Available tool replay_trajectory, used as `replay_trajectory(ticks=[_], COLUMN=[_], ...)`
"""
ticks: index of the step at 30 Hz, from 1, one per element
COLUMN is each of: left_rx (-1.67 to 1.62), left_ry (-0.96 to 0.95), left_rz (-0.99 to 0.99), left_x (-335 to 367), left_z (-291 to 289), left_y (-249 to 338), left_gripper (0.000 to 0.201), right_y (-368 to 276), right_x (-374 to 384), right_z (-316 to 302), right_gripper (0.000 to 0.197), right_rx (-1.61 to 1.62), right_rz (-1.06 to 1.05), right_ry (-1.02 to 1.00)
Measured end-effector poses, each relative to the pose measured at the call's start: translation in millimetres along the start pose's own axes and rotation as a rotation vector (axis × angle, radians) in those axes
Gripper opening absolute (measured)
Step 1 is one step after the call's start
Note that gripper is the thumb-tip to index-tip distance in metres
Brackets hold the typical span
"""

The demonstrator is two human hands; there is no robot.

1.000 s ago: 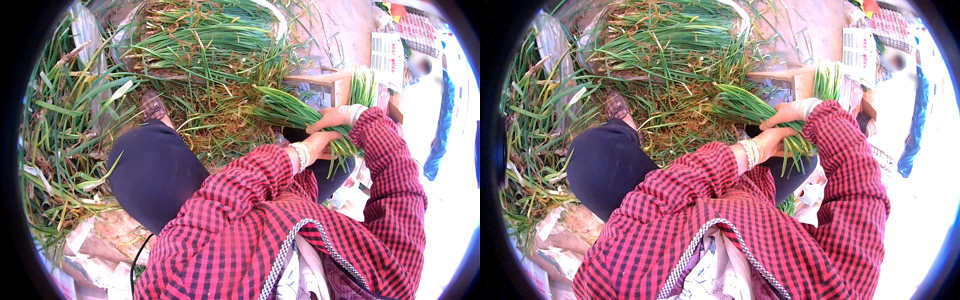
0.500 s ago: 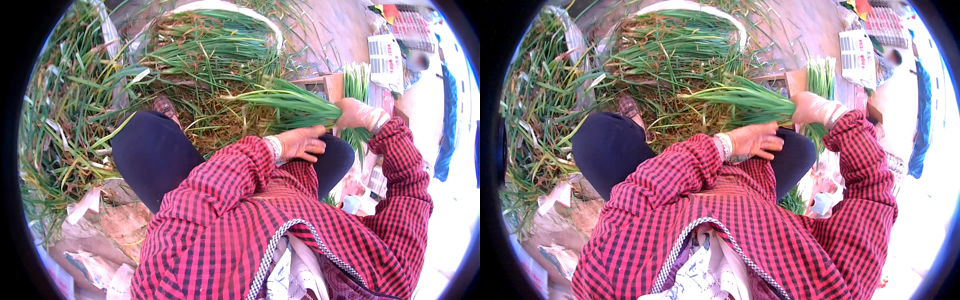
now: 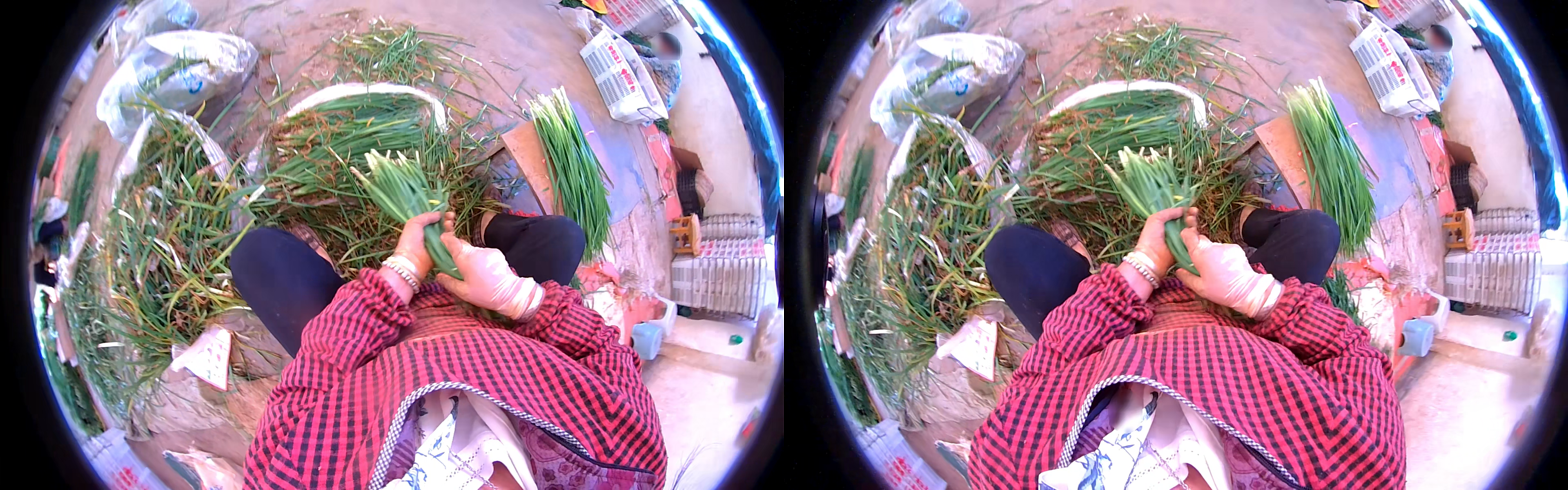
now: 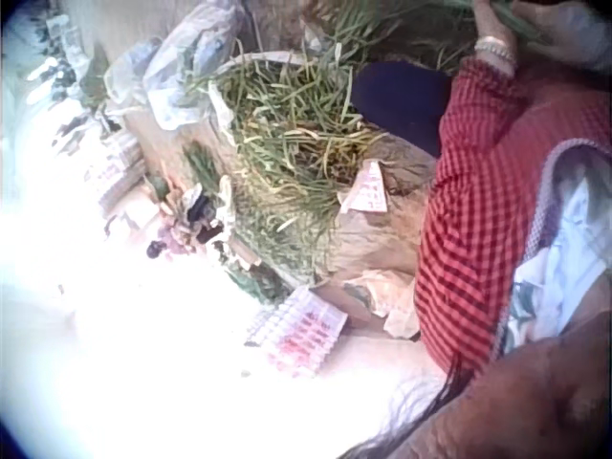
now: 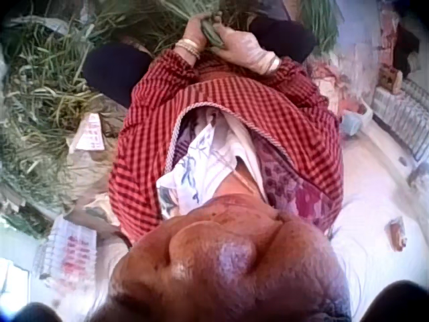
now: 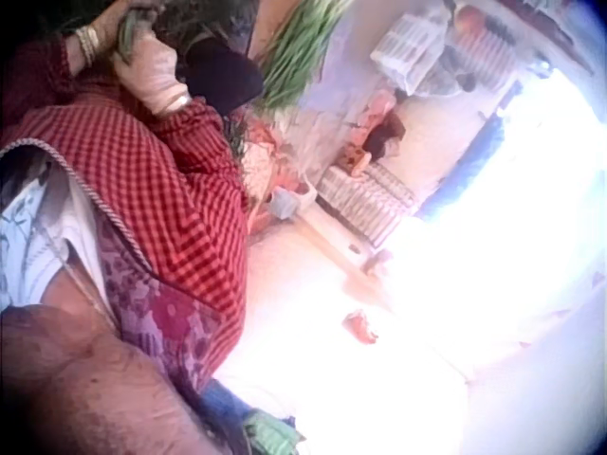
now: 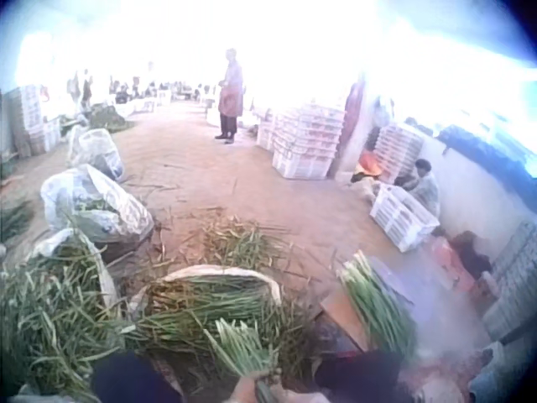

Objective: The person sorts through green stalks by hand, removing debris and damaged outer layers, then gathers them into a bundle and secures it with a red tie.

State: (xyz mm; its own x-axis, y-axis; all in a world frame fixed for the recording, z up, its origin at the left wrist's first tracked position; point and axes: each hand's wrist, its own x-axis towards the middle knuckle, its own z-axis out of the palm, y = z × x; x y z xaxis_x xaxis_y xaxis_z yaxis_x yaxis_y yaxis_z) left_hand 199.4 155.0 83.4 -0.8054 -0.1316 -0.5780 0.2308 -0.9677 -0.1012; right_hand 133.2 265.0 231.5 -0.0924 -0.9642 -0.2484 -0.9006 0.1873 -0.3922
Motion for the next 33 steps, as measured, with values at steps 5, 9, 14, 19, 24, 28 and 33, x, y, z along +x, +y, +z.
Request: replay_trajectory(ticks=[5,9,14,19,24,28,33], left_rx=[0.263,0.651,1.169,1.348,1.333,1.149,1.314], left_ry=[-0.166,-0.210,-0.123,-0.032,0.133,0.046,0.086], left_rz=[-0.021,-0.028,0.182,0.128,0.042,0.076,0.267], left_x=[-79.0,-150.4,-215.8,-271.0,-309.8,-290.2,-288.7], left_z=[24.5,51.7,62.2,45.0,19.7,11.3,-16.4], left_y=[24.4,19.4,32.4,42.7,20.9,-19.8,-27.2], left_gripper=[0.028,0.036,0.040,0.045,0.050,0.053,0.047], right_y=[48.2,39.6,21.8,20.6,40.1,104.9,80.4], right_x=[1.4,28.1,65.0,56.8,68.3,98.2,91.5], right_z=[11.0,24.6,-42.5,-70.6,-37.4,54.6,2.3], right_gripper=[0.048,0.072,0.081,0.055,0.030,0.025,0.020], right_rx=[1.186,1.717,2.078,1.921,1.090,0.855,1.314], right_rz=[0.187,-0.028,-0.158,-0.377,-0.304,-0.443,-0.029], right_ry=[-0.248,-0.356,0.173,0.062,0.042,0.198,0.076])
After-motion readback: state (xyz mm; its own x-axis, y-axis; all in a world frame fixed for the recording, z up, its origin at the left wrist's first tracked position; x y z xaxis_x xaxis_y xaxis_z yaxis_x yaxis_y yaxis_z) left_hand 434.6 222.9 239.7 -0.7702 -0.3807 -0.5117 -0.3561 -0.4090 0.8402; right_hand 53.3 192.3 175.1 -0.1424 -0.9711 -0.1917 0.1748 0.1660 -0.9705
